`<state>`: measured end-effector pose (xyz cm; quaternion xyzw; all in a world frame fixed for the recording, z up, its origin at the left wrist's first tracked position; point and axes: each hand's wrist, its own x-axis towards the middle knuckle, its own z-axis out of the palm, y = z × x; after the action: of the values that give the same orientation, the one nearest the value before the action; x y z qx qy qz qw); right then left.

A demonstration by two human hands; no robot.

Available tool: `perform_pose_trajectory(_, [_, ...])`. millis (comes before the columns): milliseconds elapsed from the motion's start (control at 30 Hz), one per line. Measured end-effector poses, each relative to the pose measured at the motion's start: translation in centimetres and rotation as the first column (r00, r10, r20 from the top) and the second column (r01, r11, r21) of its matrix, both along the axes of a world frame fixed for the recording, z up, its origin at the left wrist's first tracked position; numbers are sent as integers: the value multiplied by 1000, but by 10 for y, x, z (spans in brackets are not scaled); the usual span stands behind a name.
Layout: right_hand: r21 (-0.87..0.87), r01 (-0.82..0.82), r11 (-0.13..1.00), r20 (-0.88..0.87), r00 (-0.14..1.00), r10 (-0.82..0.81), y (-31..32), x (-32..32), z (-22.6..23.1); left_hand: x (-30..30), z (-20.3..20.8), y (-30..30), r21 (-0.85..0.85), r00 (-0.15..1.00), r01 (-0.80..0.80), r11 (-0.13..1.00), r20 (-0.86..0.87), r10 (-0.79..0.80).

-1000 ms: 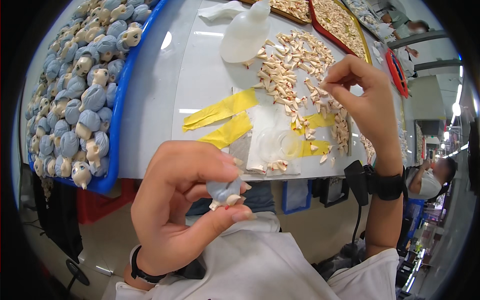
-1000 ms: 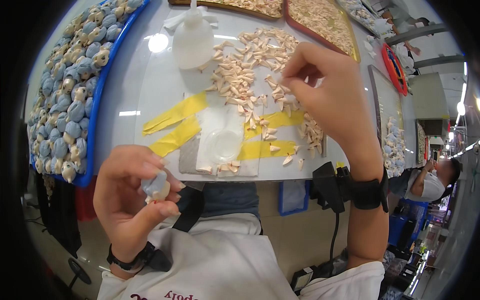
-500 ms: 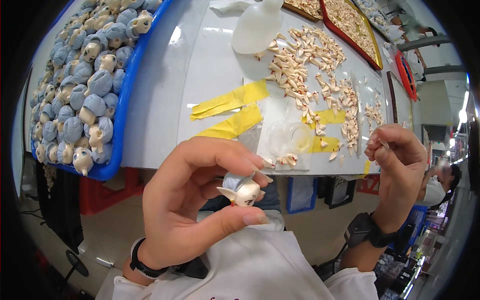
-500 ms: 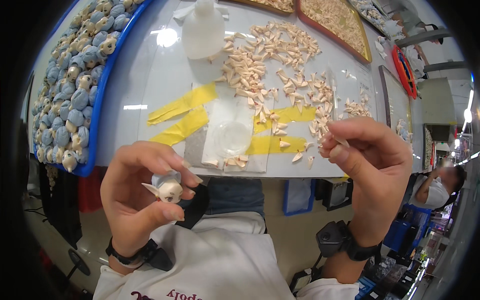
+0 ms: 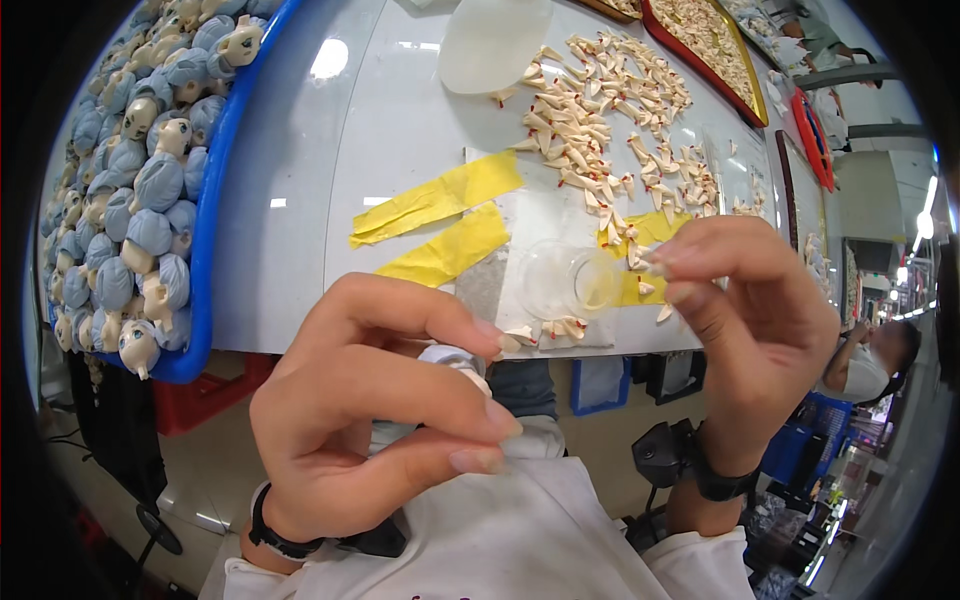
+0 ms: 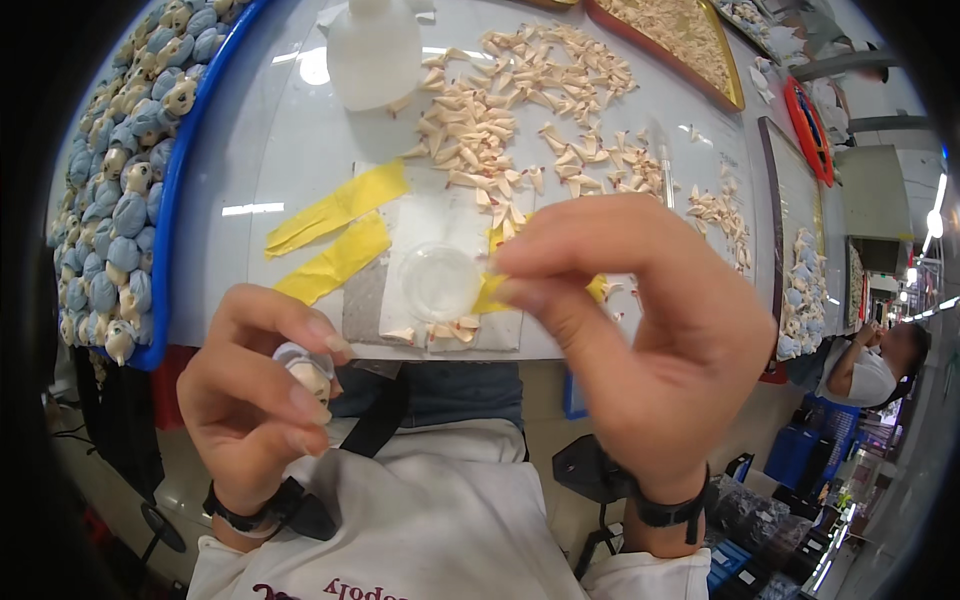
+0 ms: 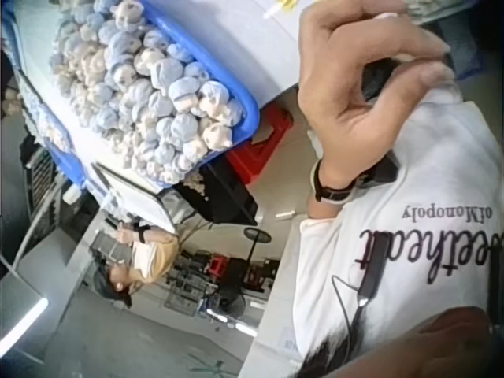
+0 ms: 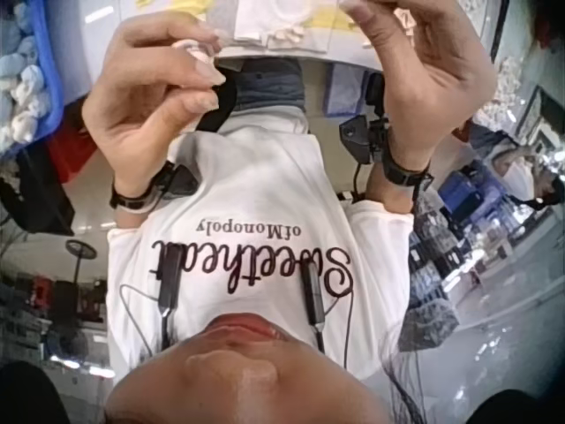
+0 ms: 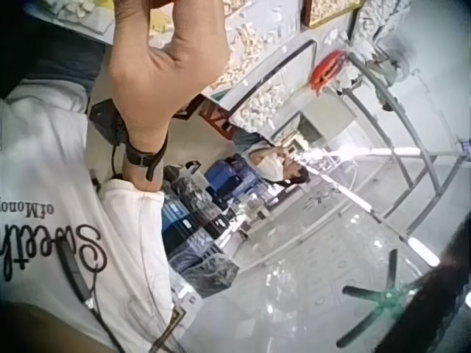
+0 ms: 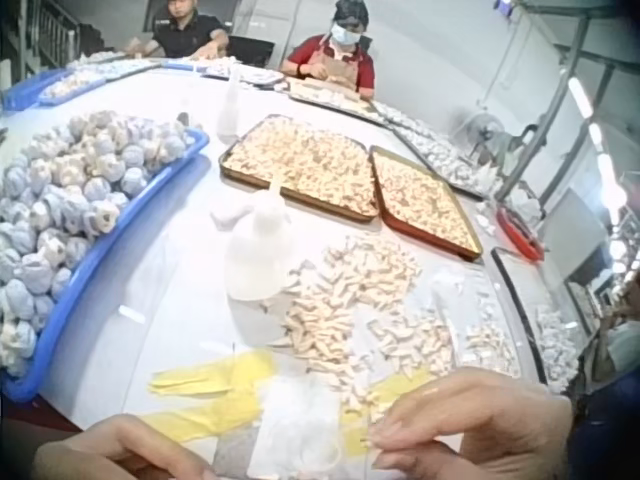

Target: The person sits at a table and assembles small doll heads by hand. They pick up a doll head from a blue tray, dip a small white component into a liquid container, and attach it to the head. The person repeats this process for multiple doll heads, placing the finished items back into the tray.

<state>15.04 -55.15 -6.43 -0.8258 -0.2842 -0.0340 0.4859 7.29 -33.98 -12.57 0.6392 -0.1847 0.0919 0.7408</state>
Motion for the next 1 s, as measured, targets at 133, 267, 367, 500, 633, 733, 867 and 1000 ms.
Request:
perform_pose_trajectory(133, [-190,67,979,231,973,-21,17,-6,-2,-1,-1,1,-48,999,-6,999,-44,4])
perform_pose_trajectory(267, [-323,120,939,387,922,15,16,-7,3,-8,25,-12,-196,910,-150,969,-411,58])
perform_pose_trajectory(367, [-309,106,945,395,918,26,18,-9,-1,-6,18,-13,-274,917,-119,954,-398,0])
perform_pose_trajectory(500, [-206,121,971,372,928,-37,22,-11,-4,0,5,-4,-52,997,-17,998,-82,13])
perform_pose_trajectory(633, [23,2,1000,193,981,-6,25,-24,-2,-7,19,-19,-241,956,-115,964,-290,41])
perform_pose_trajectory(733, [112,-113,987,65,992,106,27,-32,4,-10,30,-31,-327,907,-219,919,-417,68])
perform_pose_trajectory(867, [111,-87,990,104,992,76,33,-43,-1,-16,30,-29,-270,907,-215,939,-411,89])
perform_pose_trajectory(1000, [64,-28,998,142,990,19,33,-48,-2,-20,16,-20,-133,947,-139,981,-306,92])
